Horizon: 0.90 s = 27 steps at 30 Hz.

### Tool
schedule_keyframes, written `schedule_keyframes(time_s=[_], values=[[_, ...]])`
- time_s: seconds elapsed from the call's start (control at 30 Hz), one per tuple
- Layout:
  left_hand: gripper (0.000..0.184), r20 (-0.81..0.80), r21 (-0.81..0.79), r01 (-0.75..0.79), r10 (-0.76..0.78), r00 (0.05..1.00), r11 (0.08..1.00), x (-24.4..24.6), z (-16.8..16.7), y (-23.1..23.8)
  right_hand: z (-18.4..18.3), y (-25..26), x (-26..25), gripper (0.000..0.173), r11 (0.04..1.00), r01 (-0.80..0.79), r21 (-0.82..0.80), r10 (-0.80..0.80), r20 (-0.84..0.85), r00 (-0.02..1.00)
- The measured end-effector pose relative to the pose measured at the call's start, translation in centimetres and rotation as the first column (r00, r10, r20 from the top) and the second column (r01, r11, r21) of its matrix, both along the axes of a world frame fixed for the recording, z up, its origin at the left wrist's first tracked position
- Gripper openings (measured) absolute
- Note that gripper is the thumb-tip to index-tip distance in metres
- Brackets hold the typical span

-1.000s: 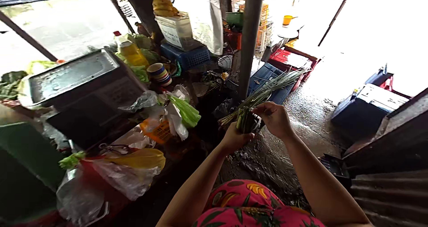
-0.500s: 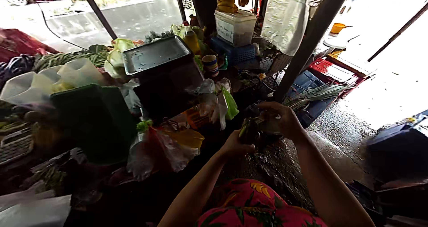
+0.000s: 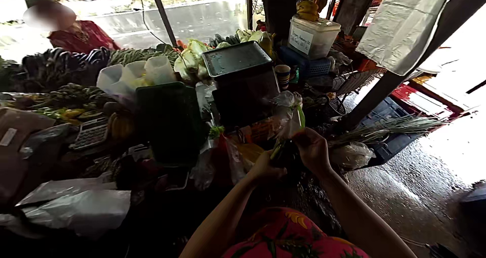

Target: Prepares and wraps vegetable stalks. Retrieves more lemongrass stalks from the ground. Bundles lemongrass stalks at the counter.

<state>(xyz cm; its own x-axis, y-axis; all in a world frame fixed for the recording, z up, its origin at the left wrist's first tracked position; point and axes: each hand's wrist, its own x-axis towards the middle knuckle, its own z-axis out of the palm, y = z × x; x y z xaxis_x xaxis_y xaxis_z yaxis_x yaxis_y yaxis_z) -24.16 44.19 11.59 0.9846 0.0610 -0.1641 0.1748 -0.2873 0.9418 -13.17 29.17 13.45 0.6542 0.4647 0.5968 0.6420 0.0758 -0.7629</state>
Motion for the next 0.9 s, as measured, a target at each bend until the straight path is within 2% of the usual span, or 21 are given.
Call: schedule_keyframes(time_s=[0.03, 0.1, 0.17, 0.2, 0.23, 0.3, 0.33, 0.37, 0.4, 0.47, 0.5, 0.57, 0.6, 0.67, 0.7, 0.73, 0.77, 0.8, 0.83, 0.9], values=[[0.027, -0.019, -0.041, -0.023, 0.022, 1.0, 0.999, -0.6, -0.2, 0.6, -0.3, 0.8, -0.3, 0.011, 0.999, 0.016, -0.029, -0.01, 0.182, 0.983], [0.024, -0.055, -0.171, -0.074, 0.065, 0.996, 0.983, -1.7, -0.8, 1.2, -1.1, 2.2, -0.7, 0.015, 0.997, 0.049, -0.056, -0.022, 0.41, 0.912], [0.022, -0.082, -0.3, -0.135, 0.115, 0.99, 0.944, -2.5, -1.4, 1.4, -1.8, 3.5, -0.7, 0.018, 0.998, 0.043, -0.056, -0.011, 0.484, 0.875], [0.022, -0.086, -0.33, -0.158, 0.137, 0.987, 0.931, -2.7, -1.7, 1.6, -2.0, 4.1, -0.8, 0.017, 0.998, 0.018, -0.058, 0.01, 0.452, 0.892], [0.021, -0.08, -0.321, -0.176, 0.159, 0.984, 0.931, -2.9, -1.9, 1.9, -2.1, 4.7, -0.9, 0.015, 0.998, -0.019, -0.055, 0.038, 0.357, 0.933], [0.024, -0.029, -0.164, -0.208, 0.206, 0.978, 0.964, -3.1, -1.7, 2.9, -1.7, 6.0, -1.2, 0.013, 0.995, -0.092, -0.024, 0.091, -0.033, 0.995], [0.027, 0.006, -0.052, -0.226, 0.227, 0.974, 0.973, -3.1, -1.3, 3.5, -1.3, 6.8, -1.1, 0.014, 0.993, -0.115, -0.005, 0.109, -0.271, 0.956], [0.032, 0.028, 0.046, -0.25, 0.249, 0.968, 0.967, -3.1, -1.0, 4.1, -1.1, 7.7, -0.9, 0.016, 0.991, -0.133, 0.021, 0.127, -0.476, 0.87], [0.037, 0.036, 0.122, -0.277, 0.274, 0.961, 0.953, -3.0, -0.7, 4.7, -1.0, 8.6, -0.5, 0.018, 0.988, -0.146, 0.048, 0.145, -0.613, 0.776], [0.044, 0.033, 0.237, -0.314, 0.315, 0.948, 0.919, -3.2, -0.2, 5.7, -0.8, 10.6, 0.2, 0.02, 0.986, -0.152, 0.071, 0.155, -0.735, 0.66], [0.044, 0.024, 0.279, -0.317, 0.323, 0.946, 0.907, -3.4, -0.1, 6.1, -0.9, 11.5, 0.6, 0.021, 0.987, -0.137, 0.079, 0.149, -0.747, 0.647], [0.044, -0.02, 0.324, -0.295, 0.318, 0.948, 0.899, -4.4, -0.7, 6.6, -1.3, 12.8, 2.9, 0.024, 0.996, -0.066, 0.062, 0.091, -0.72, 0.688], [0.043, -0.047, 0.329, -0.295, 0.327, 0.944, 0.897, -5.2, -1.2, 6.6, -1.4, 13.2, 4.7, 0.026, 1.0, -0.022, -0.009, 0.01, -0.679, 0.734], [0.04, -0.089, 0.292, -0.349, 0.388, 0.917, 0.891, -7.1, -2.4, 6.6, -1.6, 12.9, 8.6, 0.028, 0.944, 0.017, -0.329, -0.17, -0.443, 0.88], [0.038, -0.096, 0.266, -0.393, 0.429, 0.898, 0.88, -8.0, -3.1, 6.8, -1.6, 12.5, 10.3, 0.027, 0.851, 0.001, -0.525, -0.188, -0.303, 0.934], [0.038, -0.1, 0.239, -0.436, 0.468, 0.878, 0.868, -8.8, -3.7, 6.9, -1.4, 12.3, 11.8, 0.024, 0.696, -0.039, -0.717, -0.157, -0.204, 0.966], [0.038, -0.097, 0.212, -0.475, 0.502, 0.859, 0.854, -9.6, -4.4, 7.2, -1.1, 12.3, 12.8, 0.022, 0.495, -0.066, -0.866, -0.119, -0.143, 0.982], [0.037, -0.091, 0.189, -0.513, 0.535, 0.84, 0.837, -10.3, -4.9, 7.3, -0.8, 12.6, 13.0, 0.024, 0.338, -0.062, -0.939, -0.092, -0.098, 0.991], [0.035, -0.088, 0.174, -0.543, 0.562, 0.822, 0.821, -10.9, -5.3, 7.4, -0.5, 13.0, 12.8, 0.025, 0.286, -0.041, -0.957, -0.081, -0.066, 0.994], [0.032, -0.082, 0.156, -0.58, 0.595, 0.799, 0.8, -11.6, -5.4, 7.6, -0.1, 14.4, 11.9, 0.023, 0.404, 0.001, -0.915, -0.093, -0.04, 0.995]])
